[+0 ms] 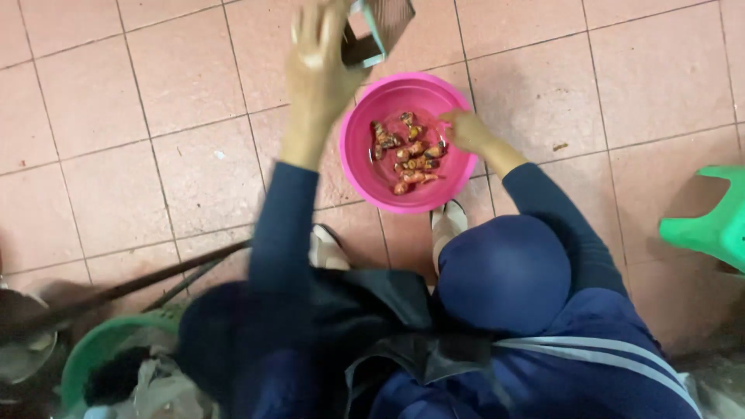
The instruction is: Grating turmeric into a pink plastic bowl using a handheld metal grater.
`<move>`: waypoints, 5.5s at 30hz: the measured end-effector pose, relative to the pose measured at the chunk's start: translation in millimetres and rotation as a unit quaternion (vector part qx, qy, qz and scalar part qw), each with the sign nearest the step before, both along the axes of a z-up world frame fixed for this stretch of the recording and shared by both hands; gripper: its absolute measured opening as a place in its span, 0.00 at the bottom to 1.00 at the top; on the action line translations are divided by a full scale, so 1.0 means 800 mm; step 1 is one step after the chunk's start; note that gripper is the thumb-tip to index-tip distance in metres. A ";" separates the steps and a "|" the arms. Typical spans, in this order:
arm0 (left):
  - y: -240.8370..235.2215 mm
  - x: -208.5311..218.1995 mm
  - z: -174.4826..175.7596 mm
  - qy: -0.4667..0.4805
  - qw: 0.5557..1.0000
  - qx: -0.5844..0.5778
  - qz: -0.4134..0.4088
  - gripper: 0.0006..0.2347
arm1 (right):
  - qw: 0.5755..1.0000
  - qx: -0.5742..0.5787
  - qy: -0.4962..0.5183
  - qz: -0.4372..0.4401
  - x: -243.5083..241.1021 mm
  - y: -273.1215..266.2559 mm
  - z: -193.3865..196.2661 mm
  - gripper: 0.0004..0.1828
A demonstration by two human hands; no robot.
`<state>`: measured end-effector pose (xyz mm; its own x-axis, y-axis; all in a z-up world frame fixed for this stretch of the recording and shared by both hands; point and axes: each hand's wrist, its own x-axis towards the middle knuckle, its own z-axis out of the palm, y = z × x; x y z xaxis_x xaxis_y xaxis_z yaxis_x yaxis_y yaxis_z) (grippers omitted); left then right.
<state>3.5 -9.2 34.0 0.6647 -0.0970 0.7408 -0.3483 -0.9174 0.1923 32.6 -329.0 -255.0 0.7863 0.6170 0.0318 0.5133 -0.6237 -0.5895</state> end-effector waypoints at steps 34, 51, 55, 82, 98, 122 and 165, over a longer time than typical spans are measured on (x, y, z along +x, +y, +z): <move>-0.045 -0.114 -0.165 0.065 0.984 -0.159 0.054 0.32 | 0.972 -0.230 0.030 0.023 -0.049 0.060 -0.042 0.24; -0.039 -0.125 -0.144 0.067 0.978 -0.174 0.089 0.31 | 0.802 0.035 0.596 -0.035 -0.084 0.147 0.126 0.19; -0.043 -0.127 -0.161 0.075 0.976 -0.185 0.083 0.29 | 0.967 -0.065 0.190 0.158 -0.075 0.076 0.033 0.26; -0.044 -0.162 -0.283 0.162 0.979 -0.123 -0.012 0.28 | 0.821 0.450 0.315 -0.155 -0.085 -0.019 0.072 0.33; -0.050 -0.161 -0.278 0.191 0.972 -0.135 0.018 0.30 | 0.993 -0.107 -0.026 0.030 -0.126 0.027 -0.081 0.06; -0.039 -0.164 -0.289 0.292 0.945 -0.119 0.090 0.38 | 0.844 0.215 0.489 -0.038 -0.114 -0.006 -0.045 0.21; -0.208 -0.205 -0.248 0.406 0.765 -0.499 0.032 0.08 | 0.782 0.377 0.391 -0.306 -0.183 0.052 0.071 0.12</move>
